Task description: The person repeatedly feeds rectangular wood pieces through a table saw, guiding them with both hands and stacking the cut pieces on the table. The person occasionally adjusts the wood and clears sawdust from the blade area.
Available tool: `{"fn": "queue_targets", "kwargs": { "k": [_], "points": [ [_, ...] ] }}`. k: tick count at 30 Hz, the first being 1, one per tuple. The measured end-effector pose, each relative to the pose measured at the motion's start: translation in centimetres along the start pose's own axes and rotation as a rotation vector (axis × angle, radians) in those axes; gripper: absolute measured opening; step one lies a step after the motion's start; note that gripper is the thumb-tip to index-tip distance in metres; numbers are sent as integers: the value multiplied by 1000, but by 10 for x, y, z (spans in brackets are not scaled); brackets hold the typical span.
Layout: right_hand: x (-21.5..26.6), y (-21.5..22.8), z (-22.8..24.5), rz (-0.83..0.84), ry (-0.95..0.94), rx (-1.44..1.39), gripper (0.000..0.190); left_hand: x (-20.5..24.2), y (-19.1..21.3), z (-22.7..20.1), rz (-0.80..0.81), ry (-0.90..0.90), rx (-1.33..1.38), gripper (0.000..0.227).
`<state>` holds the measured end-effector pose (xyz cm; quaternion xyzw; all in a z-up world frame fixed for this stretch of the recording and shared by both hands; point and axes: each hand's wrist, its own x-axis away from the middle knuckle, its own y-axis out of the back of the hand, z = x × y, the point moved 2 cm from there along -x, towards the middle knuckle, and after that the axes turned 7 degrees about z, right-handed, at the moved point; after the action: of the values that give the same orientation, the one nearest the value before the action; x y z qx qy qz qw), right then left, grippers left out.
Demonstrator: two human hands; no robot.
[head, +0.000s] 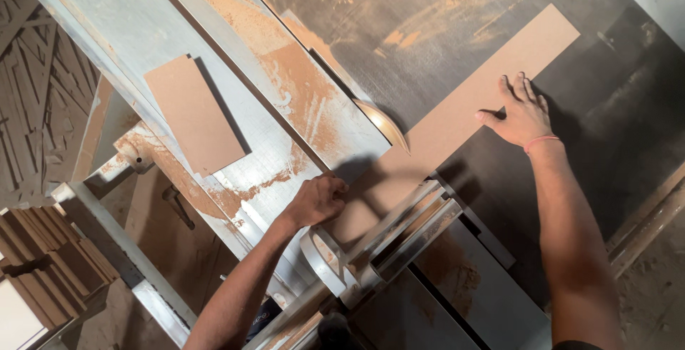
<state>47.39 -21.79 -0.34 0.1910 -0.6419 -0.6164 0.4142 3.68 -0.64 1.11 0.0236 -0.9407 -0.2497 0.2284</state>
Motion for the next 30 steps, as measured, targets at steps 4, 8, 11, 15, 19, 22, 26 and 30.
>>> {"fn": "queue_targets", "kwargs": {
  "k": [4, 8, 11, 15, 19, 22, 26, 30],
  "points": [
    [1, 4, 4, 33, -38, -26, 104, -2, -5, 3, 26, 35, -31, 34],
    [5, 5, 6, 58, -73, -41, 104, -3, -10, 3, 47, 80, -23, 32],
    [6, 2, 7, 42, -80, -49, 103, -3, -12, 3, 45, 89, -44, 33],
    [2, 3, -3, 45, -99, -31, 103, -2, -13, 6, 13, 66, -35, 35],
    [9, 16, -34, 80, -167, -23, 104, -3, -14, 9, -5, 50, 25, 37],
    [20, 30, -58, 131, -206, -3, 106, -3, -13, 11, -38, 28, 83, 31],
    [26, 48, -75, 247, -280, -121, 104, -2, -9, 11, 13, 142, 252, 30],
    [3, 47, -58, 182, -572, -339, 103, -2, -9, 1, -59, -13, 424, 30]
  ]
}}
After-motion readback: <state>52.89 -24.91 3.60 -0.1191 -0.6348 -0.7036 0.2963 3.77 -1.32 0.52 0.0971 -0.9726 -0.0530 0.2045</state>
